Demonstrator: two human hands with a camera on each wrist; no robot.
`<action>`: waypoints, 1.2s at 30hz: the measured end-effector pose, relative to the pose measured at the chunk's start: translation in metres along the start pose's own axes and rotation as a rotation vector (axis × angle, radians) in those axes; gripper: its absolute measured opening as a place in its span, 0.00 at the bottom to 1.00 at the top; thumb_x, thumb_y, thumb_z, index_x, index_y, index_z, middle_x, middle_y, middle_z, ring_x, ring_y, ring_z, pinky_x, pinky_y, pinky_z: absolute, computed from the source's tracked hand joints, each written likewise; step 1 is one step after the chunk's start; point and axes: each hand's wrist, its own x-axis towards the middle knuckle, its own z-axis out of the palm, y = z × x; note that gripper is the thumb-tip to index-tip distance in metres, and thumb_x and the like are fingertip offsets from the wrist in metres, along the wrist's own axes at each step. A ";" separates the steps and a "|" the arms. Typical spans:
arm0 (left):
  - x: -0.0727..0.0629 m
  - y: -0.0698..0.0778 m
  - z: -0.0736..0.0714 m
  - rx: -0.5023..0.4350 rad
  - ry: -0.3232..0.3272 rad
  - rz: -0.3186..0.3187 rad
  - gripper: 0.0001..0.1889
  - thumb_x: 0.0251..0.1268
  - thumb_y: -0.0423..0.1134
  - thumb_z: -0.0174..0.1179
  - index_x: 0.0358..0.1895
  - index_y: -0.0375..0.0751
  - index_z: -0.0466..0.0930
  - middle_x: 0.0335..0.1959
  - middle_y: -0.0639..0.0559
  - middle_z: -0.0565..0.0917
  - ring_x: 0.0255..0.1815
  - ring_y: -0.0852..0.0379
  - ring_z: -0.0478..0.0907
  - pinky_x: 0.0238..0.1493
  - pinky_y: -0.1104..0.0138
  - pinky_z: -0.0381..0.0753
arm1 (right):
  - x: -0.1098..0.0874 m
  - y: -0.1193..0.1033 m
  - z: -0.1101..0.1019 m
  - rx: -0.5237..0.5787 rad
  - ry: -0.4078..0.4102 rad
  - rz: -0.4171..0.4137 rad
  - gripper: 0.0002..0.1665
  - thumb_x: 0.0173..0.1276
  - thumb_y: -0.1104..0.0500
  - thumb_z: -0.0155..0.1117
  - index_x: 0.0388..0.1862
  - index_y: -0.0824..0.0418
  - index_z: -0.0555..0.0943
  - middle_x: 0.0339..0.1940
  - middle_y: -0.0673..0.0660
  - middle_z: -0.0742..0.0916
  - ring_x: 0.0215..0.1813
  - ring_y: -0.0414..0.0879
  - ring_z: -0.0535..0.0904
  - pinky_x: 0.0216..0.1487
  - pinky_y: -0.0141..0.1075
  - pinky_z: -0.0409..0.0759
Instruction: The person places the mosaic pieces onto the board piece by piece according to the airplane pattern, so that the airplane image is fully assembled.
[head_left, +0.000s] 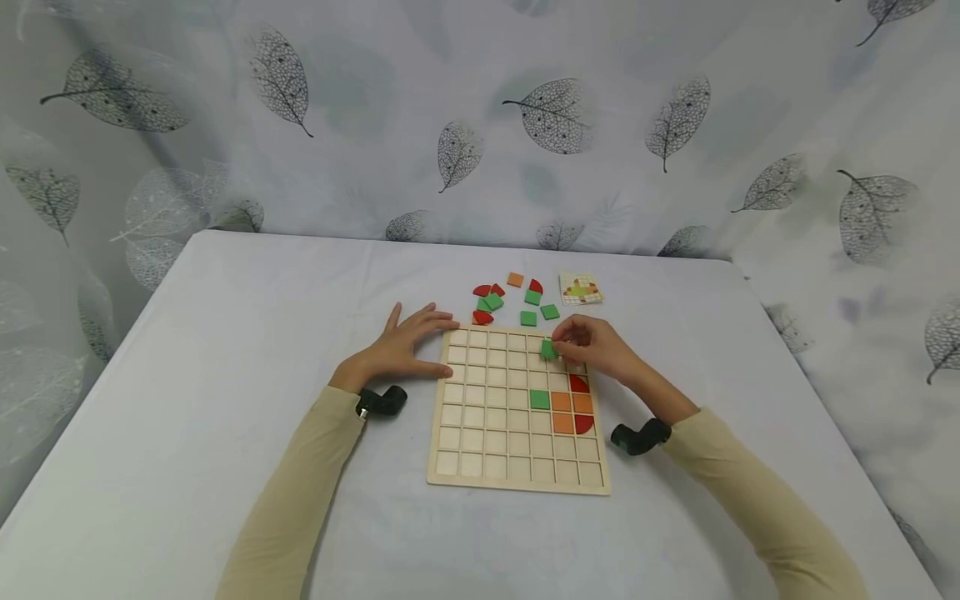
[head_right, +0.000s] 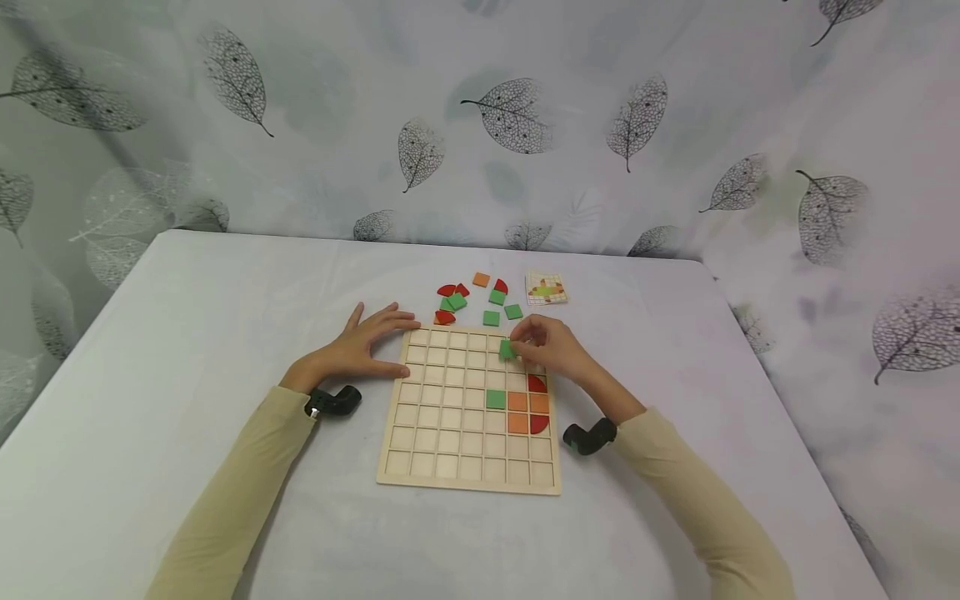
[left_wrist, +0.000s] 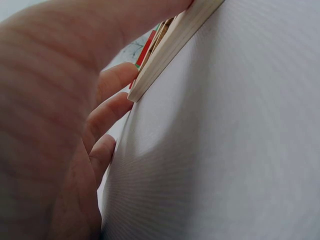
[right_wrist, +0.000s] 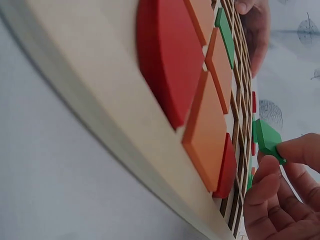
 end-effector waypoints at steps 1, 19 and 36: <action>0.000 0.000 0.000 0.000 0.000 0.001 0.40 0.54 0.56 0.70 0.72 0.53 0.66 0.75 0.51 0.63 0.80 0.52 0.41 0.73 0.50 0.16 | -0.001 0.000 0.001 0.005 -0.007 -0.001 0.13 0.69 0.61 0.64 0.46 0.69 0.78 0.36 0.60 0.82 0.30 0.45 0.76 0.30 0.31 0.78; 0.001 0.000 -0.001 -0.004 -0.005 0.000 0.40 0.55 0.55 0.69 0.72 0.51 0.66 0.75 0.50 0.62 0.80 0.51 0.42 0.73 0.49 0.17 | -0.014 -0.003 0.007 0.034 -0.105 -0.036 0.09 0.66 0.62 0.67 0.41 0.68 0.80 0.33 0.56 0.83 0.30 0.42 0.75 0.31 0.29 0.75; 0.001 0.000 0.000 -0.009 -0.004 0.007 0.40 0.55 0.55 0.69 0.71 0.51 0.66 0.75 0.49 0.63 0.80 0.50 0.41 0.73 0.48 0.16 | -0.026 -0.001 0.013 0.067 -0.347 -0.165 0.06 0.64 0.66 0.67 0.37 0.68 0.82 0.27 0.59 0.85 0.25 0.39 0.74 0.29 0.27 0.73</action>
